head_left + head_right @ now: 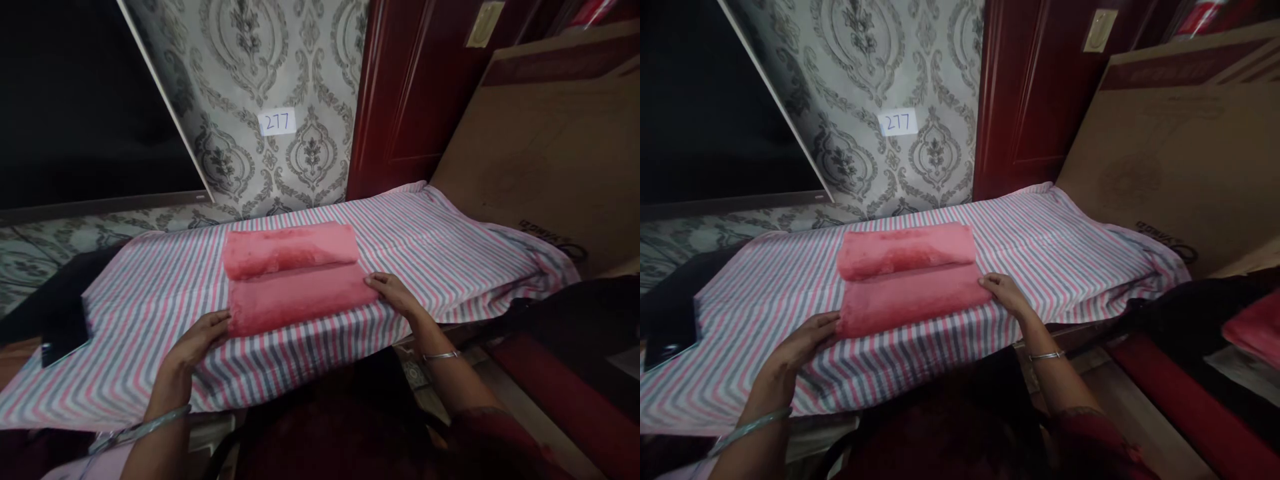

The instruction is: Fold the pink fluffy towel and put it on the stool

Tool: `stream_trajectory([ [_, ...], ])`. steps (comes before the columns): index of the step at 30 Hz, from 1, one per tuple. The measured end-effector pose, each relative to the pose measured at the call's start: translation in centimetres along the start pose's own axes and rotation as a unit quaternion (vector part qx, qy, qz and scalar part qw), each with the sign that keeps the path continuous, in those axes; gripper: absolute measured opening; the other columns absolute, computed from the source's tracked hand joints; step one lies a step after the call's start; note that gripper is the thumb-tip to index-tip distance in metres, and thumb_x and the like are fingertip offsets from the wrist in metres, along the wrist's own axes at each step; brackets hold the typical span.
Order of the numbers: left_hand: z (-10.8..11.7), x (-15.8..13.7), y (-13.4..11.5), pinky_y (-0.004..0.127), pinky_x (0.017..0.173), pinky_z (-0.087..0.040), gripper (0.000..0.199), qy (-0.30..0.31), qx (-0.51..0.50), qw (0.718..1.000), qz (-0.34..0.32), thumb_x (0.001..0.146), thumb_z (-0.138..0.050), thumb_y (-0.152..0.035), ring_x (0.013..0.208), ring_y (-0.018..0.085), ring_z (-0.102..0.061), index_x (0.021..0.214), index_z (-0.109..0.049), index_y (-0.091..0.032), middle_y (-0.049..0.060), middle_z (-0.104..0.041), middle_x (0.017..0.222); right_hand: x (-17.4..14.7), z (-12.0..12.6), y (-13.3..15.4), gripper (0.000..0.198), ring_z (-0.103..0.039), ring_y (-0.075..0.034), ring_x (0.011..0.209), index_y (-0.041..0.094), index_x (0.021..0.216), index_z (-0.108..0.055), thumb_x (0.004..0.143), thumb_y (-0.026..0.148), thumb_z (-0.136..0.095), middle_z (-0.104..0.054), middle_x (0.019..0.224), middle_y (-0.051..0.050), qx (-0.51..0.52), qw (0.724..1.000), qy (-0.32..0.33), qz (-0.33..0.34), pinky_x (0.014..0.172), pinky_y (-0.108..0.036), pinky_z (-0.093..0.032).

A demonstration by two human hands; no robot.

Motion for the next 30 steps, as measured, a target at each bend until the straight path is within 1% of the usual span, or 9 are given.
stream_trajectory([
  [4, 0.2, 0.2, 0.6, 0.022, 0.053, -0.046, 0.051, -0.005, -0.004, 1.0, 0.006, 0.05, -0.09, -0.036, 0.059, 0.016, -0.06, 0.094, -0.075, -0.017, 0.001, -0.066, 0.062, -0.2, 0.3, 0.4, 0.049, -0.027, -0.008, 0.051, 0.021, 0.062, -0.05, 0.067, 0.065, -0.069, -0.034, 0.055, 0.007, -0.034, 0.999, -0.01, 0.032, 0.049, -0.025, -0.02],
  [11, 2.0, -0.5, 1.1, 0.022, 0.048, -0.045, 0.05, -0.071, -0.033, 0.996, -0.037, 0.053, -0.087, -0.042, 0.05, 0.012, -0.054, 0.094, -0.073, -0.016, -0.001, -0.064, 0.06, -0.3, 1.8, 0.5, 0.051, -0.03, -0.011, 0.054, 0.022, 0.06, -0.048, 0.07, 0.07, -0.061, -0.035, 0.056, 0.006, -0.053, 0.993, -0.091, 0.057, 0.052, -0.027, -0.025],
  [15, 1.6, -0.9, 1.3, 0.025, 0.064, -0.053, 0.046, -0.06, -0.057, 0.997, -0.006, 0.048, -0.09, -0.034, 0.067, 0.016, -0.065, 0.086, -0.071, -0.018, 0.0, -0.069, 0.068, -0.2, 1.2, 0.4, 0.052, -0.029, -0.01, 0.053, 0.021, 0.062, -0.049, 0.069, 0.071, -0.064, -0.036, 0.054, 0.006, -0.059, 0.996, -0.047, 0.048, 0.05, -0.026, -0.025],
  [17, 1.7, -0.8, 1.4, 0.024, 0.065, -0.053, 0.045, -0.071, -0.074, 0.995, 0.001, 0.045, -0.091, -0.034, 0.066, 0.015, -0.065, 0.081, -0.069, -0.018, 0.0, -0.068, 0.068, 0.0, 0.8, 0.4, 0.052, -0.029, -0.009, 0.05, 0.021, 0.064, -0.049, 0.071, 0.071, -0.062, -0.035, 0.052, 0.007, -0.061, 0.997, -0.018, 0.034, 0.048, -0.025, -0.024],
  [19, 1.8, -0.6, 1.3, 0.023, 0.057, -0.05, 0.043, -0.084, -0.089, 0.992, 0.003, 0.046, -0.09, -0.042, 0.057, 0.012, -0.06, 0.071, -0.065, -0.017, -0.001, -0.064, 0.062, 0.4, 0.7, 0.2, 0.051, -0.028, -0.01, 0.048, 0.022, 0.063, -0.047, 0.076, 0.071, -0.056, -0.034, 0.05, 0.007, -0.073, 0.997, -0.006, 0.01, 0.047, -0.026, -0.024],
  [21, 1.5, -0.2, 1.0, 0.019, 0.044, -0.04, 0.047, -0.085, -0.084, 0.993, 0.0, 0.051, -0.085, -0.053, 0.044, 0.008, -0.046, 0.059, -0.057, -0.017, -0.004, -0.053, 0.05, 1.3, 0.8, 0.2, 0.05, -0.032, -0.011, 0.048, 0.023, 0.061, -0.045, 0.08, 0.069, -0.049, -0.038, 0.048, 0.005, -0.097, 0.995, -0.013, -0.005, 0.048, -0.027, -0.027],
  [24, 0.6, 0.1, 0.0, 0.018, 0.037, -0.025, 0.049, -0.079, -0.029, 0.996, -0.015, 0.057, -0.081, -0.06, 0.038, 0.006, -0.032, 0.058, -0.055, -0.018, -0.008, -0.04, 0.042, 3.0, 0.8, 0.5, 0.045, -0.043, -0.014, 0.055, 0.022, 0.062, -0.051, 0.079, 0.063, -0.049, -0.051, 0.054, 0.001, -0.123, 0.992, -0.033, 0.007, 0.053, -0.028, -0.034],
  [27, -0.2, 0.1, -0.8, 0.021, 0.044, -0.036, 0.047, -0.077, -0.001, 0.997, -0.027, 0.052, -0.085, -0.056, 0.047, 0.012, -0.048, 0.07, -0.064, -0.017, -0.004, -0.053, 0.05, 4.4, 0.8, 0.6, 0.036, -0.047, -0.016, 0.061, 0.021, 0.06, -0.055, 0.073, 0.054, -0.058, -0.054, 0.057, 0.001, -0.137, 0.989, -0.056, 0.024, 0.058, -0.028, -0.035],
  [30, -0.3, -0.1, -1.1, 0.025, 0.055, -0.047, 0.05, -0.087, -0.014, 0.995, -0.048, 0.049, -0.086, -0.057, 0.058, 0.016, -0.058, 0.073, -0.065, -0.018, 0.0, -0.063, 0.06, 4.9, 1.5, 0.5, 0.03, -0.047, -0.016, 0.064, 0.021, 0.058, -0.053, 0.073, 0.047, -0.058, -0.054, 0.059, 0.0, -0.145, 0.983, -0.103, 0.037, 0.059, -0.028, -0.034],
])
Point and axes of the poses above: each hand's wrist, its own x-axis towards the middle knuckle, its own z-axis out of the back of the hand, y = z × x, the point moved 10 cm from there along x, towards the middle knuckle
